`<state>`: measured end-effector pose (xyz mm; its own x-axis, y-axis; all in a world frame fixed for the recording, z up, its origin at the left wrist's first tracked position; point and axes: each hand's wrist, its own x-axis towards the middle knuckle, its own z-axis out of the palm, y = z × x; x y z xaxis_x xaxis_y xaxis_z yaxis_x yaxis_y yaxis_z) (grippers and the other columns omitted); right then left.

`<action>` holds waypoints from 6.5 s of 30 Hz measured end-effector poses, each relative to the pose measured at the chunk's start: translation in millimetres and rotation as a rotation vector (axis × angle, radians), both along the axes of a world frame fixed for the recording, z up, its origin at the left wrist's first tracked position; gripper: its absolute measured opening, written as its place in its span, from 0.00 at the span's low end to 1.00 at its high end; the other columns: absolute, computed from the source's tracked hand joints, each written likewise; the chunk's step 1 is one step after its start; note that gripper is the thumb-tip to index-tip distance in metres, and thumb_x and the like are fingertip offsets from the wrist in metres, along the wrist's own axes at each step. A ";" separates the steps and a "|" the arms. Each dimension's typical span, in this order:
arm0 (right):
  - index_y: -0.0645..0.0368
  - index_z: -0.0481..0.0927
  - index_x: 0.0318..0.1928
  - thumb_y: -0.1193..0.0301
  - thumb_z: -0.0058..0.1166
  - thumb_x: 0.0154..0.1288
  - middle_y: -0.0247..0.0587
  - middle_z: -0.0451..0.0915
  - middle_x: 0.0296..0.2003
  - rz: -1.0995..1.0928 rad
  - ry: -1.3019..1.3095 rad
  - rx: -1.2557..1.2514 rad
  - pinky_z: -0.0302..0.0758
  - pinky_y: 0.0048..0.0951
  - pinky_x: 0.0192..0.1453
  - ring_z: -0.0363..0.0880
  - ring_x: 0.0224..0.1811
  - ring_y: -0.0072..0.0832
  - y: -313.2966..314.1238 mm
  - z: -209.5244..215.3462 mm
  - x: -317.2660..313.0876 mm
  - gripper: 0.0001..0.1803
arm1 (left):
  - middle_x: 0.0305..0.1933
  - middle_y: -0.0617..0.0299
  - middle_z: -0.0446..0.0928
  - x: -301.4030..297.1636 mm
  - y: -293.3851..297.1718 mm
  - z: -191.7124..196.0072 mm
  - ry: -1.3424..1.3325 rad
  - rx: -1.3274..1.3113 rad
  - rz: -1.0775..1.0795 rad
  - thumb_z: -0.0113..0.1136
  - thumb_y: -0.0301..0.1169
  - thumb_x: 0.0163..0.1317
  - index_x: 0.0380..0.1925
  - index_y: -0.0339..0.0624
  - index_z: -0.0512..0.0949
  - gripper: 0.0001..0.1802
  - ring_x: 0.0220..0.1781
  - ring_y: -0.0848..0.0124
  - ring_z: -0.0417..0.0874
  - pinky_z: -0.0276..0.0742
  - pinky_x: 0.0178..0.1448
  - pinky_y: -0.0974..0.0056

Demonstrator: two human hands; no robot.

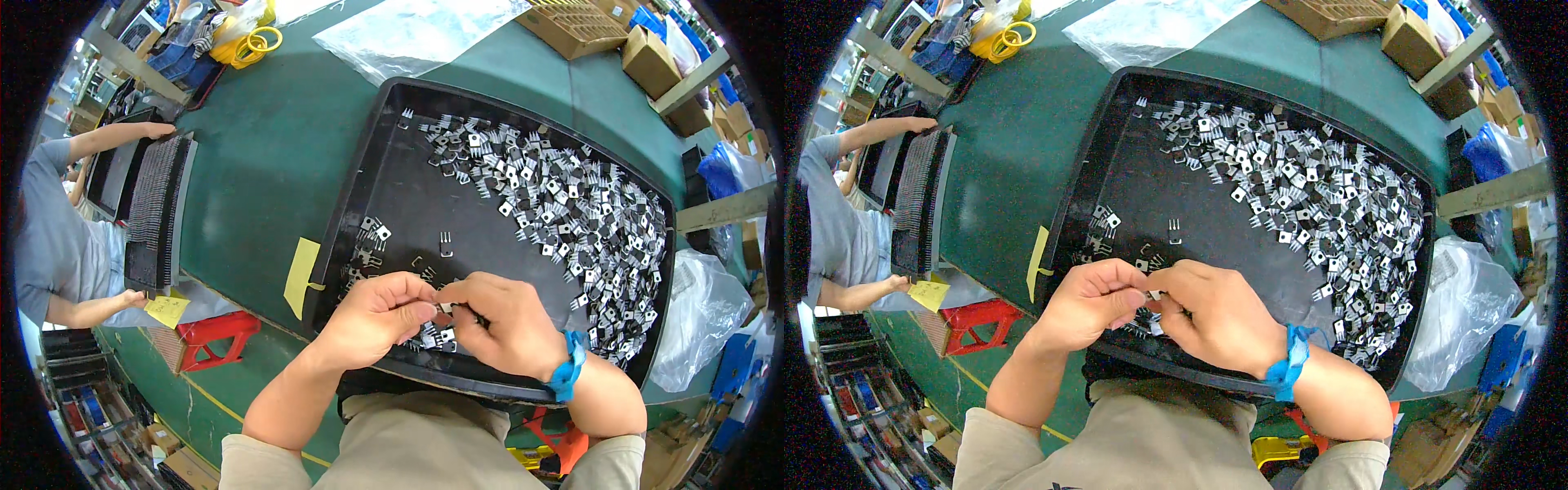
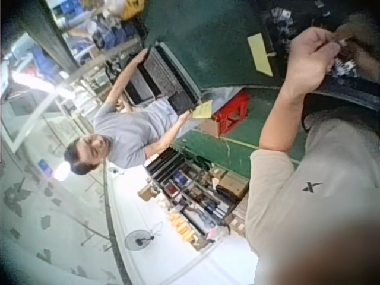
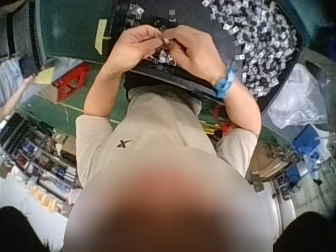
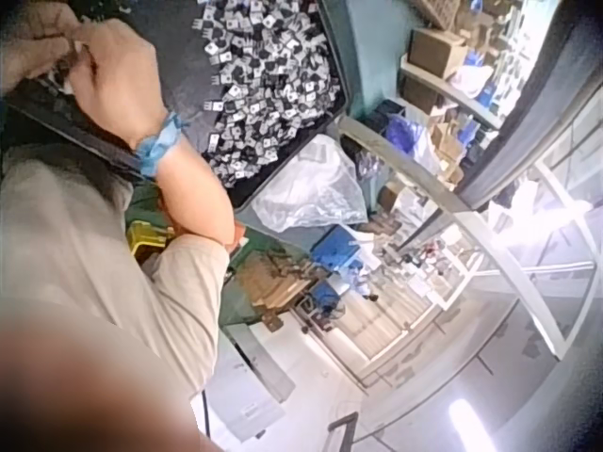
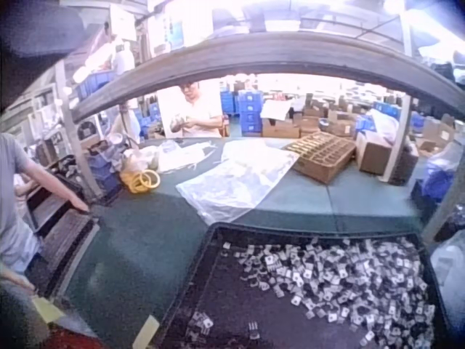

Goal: The person sits at a workstation and repeatedly picks up small black electronic components from a large black tray. They insert a small white plastic piece into the metal prongs of each component by hand. The person handles the items one at a time, performing the insertion action continuously throughout the clip.

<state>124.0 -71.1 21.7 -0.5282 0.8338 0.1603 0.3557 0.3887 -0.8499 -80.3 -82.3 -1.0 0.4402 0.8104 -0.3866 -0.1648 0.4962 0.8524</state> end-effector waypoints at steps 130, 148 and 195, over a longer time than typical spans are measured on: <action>0.62 0.79 0.38 0.79 0.58 0.57 0.43 0.79 0.26 -0.391 0.112 0.104 0.74 0.26 0.30 0.77 0.23 0.27 -7.6 2.7 2.4 0.07 | 0.28 0.70 0.71 11.1 33.6 0.6 -0.023 0.019 -0.128 0.53 0.33 0.71 0.40 0.40 0.74 0.08 0.26 0.82 0.67 0.63 0.28 0.75; 0.62 0.78 0.41 0.82 0.58 0.55 0.47 0.79 0.29 -0.248 0.145 0.019 0.75 0.29 0.29 0.80 0.26 0.38 -7.7 -5.1 -1.1 0.12 | 0.30 0.70 0.74 4.0 30.7 -0.4 -0.018 0.030 -0.172 0.55 0.31 0.69 0.40 0.38 0.76 0.07 0.28 0.83 0.68 0.63 0.29 0.75; 0.61 0.76 0.42 0.76 0.62 0.57 0.45 0.78 0.31 -0.233 0.012 -0.229 0.75 0.31 0.34 0.78 0.28 0.34 18.3 -15.8 19.6 0.12 | 0.47 0.49 0.81 -1.4 39.1 0.0 -0.038 -0.081 0.027 0.50 0.18 0.62 0.55 0.37 0.68 0.20 0.29 0.79 0.73 0.69 0.31 0.76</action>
